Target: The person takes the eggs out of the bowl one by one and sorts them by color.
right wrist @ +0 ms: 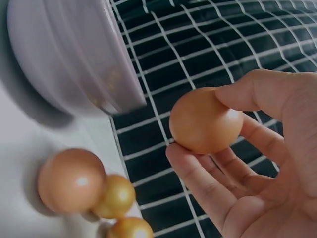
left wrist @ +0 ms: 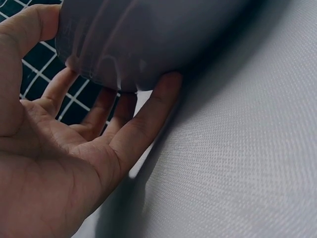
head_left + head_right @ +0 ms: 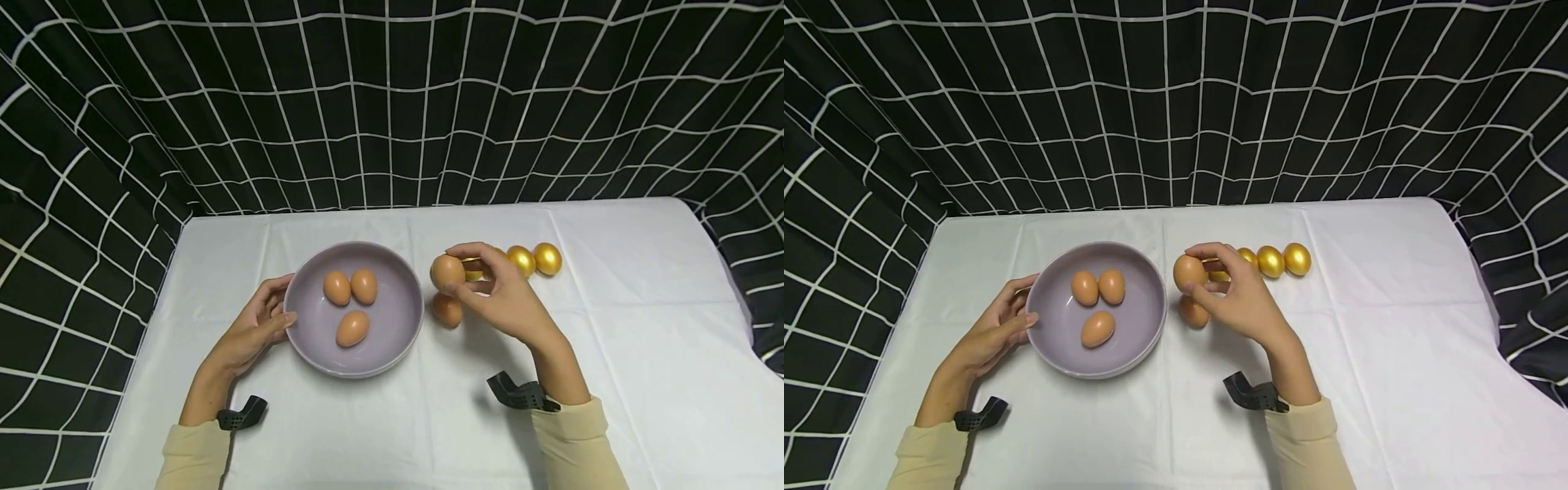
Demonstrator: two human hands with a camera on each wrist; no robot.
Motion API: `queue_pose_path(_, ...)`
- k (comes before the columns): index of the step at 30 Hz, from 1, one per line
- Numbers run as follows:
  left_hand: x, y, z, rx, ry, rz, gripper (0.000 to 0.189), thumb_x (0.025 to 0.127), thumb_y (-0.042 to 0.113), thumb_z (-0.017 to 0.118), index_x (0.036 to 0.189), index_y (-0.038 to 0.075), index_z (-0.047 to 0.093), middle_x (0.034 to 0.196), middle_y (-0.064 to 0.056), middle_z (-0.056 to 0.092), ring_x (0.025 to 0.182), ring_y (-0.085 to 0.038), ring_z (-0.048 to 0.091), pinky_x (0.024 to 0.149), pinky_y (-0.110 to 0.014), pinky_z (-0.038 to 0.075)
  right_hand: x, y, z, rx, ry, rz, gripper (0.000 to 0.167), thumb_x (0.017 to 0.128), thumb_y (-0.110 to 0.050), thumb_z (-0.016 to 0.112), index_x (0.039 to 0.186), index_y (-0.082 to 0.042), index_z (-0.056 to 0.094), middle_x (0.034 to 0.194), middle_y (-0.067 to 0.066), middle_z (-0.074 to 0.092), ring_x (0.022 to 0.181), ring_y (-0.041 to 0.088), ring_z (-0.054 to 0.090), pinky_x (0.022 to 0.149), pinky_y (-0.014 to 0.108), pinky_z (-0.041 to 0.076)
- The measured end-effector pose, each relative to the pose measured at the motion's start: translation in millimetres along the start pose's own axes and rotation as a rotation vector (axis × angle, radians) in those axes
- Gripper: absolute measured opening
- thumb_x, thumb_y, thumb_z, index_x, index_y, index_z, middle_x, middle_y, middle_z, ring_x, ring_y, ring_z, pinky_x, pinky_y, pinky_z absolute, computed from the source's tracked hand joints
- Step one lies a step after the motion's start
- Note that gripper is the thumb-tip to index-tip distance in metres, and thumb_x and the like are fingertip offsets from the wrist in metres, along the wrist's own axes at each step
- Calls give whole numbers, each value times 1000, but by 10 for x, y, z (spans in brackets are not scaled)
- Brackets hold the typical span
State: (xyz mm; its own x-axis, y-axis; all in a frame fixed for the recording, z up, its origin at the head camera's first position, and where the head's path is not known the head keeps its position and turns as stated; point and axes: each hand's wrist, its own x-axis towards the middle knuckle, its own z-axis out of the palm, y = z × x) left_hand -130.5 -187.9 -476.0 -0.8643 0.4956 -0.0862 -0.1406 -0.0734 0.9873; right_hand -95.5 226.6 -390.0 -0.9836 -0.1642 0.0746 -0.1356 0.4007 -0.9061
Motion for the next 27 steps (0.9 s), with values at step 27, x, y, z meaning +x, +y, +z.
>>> queue_pose_path(27, -9, 33, 19, 13, 20, -36, 67, 102, 2, 59, 161, 16, 32, 155, 1, 43, 136, -5, 55, 94, -33, 63, -58, 295, -149, -326, -4, 47, 34, 91, -4, 71, 125, -5, 65, 122, 13, 67, 109, 31, 67, 87, 45, 63)
